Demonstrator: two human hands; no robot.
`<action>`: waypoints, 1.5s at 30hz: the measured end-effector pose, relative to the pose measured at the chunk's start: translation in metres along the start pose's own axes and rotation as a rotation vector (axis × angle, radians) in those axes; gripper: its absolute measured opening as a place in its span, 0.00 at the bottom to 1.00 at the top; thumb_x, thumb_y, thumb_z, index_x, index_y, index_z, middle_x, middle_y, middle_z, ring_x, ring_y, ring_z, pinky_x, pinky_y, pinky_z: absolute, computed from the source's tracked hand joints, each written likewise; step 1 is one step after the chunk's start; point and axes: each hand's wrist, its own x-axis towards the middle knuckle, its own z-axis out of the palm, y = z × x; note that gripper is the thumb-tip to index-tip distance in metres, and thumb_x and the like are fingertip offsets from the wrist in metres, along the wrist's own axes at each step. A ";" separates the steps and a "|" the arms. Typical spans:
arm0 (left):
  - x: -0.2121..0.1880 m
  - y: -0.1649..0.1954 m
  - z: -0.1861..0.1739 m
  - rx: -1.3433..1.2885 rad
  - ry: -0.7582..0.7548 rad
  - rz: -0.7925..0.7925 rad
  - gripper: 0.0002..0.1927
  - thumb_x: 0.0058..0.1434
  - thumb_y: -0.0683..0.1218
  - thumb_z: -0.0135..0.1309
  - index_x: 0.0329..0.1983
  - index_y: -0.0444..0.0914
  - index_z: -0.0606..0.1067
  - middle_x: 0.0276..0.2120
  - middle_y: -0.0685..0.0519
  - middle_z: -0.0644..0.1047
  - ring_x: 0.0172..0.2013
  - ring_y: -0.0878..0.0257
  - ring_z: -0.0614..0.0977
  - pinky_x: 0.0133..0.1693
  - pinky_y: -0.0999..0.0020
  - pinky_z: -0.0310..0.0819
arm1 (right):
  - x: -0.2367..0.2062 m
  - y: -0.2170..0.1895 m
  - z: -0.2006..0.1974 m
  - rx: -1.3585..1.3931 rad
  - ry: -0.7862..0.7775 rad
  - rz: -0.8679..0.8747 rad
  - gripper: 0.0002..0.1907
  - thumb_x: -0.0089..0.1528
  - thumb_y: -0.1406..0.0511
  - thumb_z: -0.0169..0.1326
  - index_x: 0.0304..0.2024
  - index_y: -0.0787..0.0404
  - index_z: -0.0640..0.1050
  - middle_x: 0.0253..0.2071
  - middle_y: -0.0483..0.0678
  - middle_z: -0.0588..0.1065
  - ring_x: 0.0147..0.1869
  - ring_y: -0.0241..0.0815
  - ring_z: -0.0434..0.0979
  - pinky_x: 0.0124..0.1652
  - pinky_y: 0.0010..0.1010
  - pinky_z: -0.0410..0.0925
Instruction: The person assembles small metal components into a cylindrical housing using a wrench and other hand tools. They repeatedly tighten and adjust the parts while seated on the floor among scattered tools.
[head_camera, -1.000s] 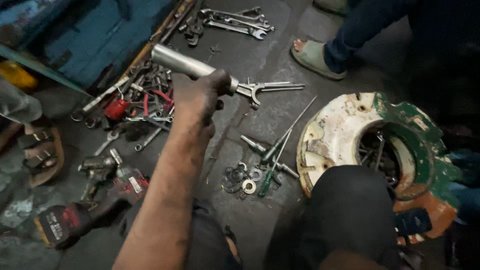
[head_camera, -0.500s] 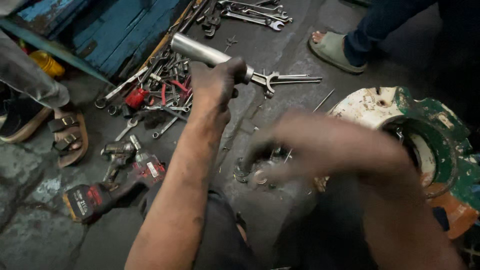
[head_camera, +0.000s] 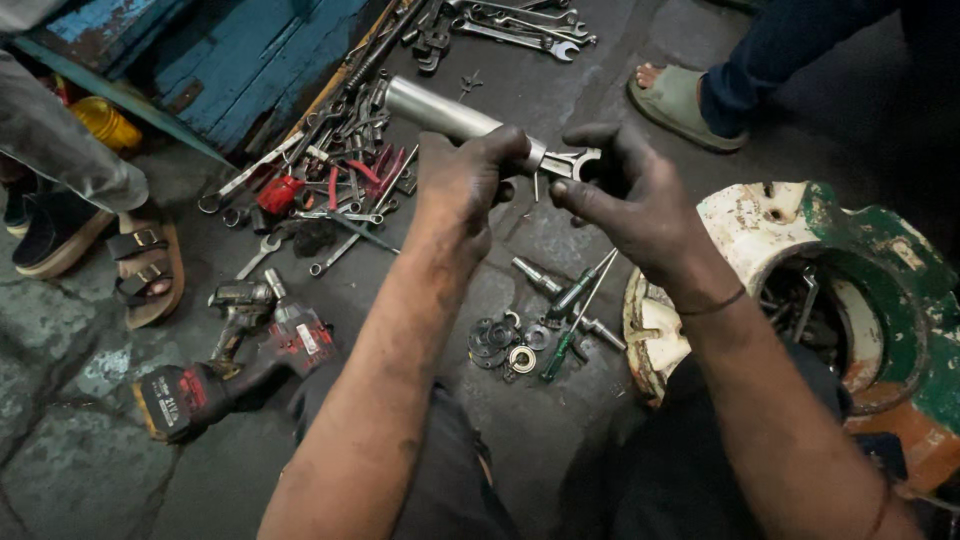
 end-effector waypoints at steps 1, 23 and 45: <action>0.002 -0.001 0.001 -0.018 -0.002 -0.010 0.08 0.47 0.39 0.60 0.28 0.31 0.75 0.22 0.47 0.80 0.20 0.61 0.83 0.18 0.71 0.66 | 0.000 -0.002 0.001 -0.023 0.008 -0.030 0.24 0.61 0.70 0.63 0.58 0.64 0.71 0.47 0.48 0.75 0.48 0.33 0.77 0.46 0.23 0.75; -0.004 0.001 0.013 -0.097 -0.139 0.158 0.17 0.49 0.36 0.63 0.40 0.29 0.71 0.30 0.45 0.79 0.26 0.59 0.83 0.25 0.67 0.79 | 0.002 -0.014 -0.003 0.183 0.126 0.009 0.12 0.64 0.70 0.60 0.48 0.65 0.74 0.39 0.49 0.78 0.38 0.33 0.77 0.37 0.22 0.72; -0.008 0.021 0.009 -0.191 -0.114 0.009 0.18 0.59 0.45 0.58 0.44 0.29 0.66 0.30 0.40 0.80 0.25 0.52 0.86 0.22 0.61 0.84 | -0.005 -0.016 -0.025 0.257 0.097 0.134 0.12 0.64 0.71 0.56 0.50 0.69 0.74 0.40 0.53 0.78 0.39 0.41 0.81 0.39 0.30 0.75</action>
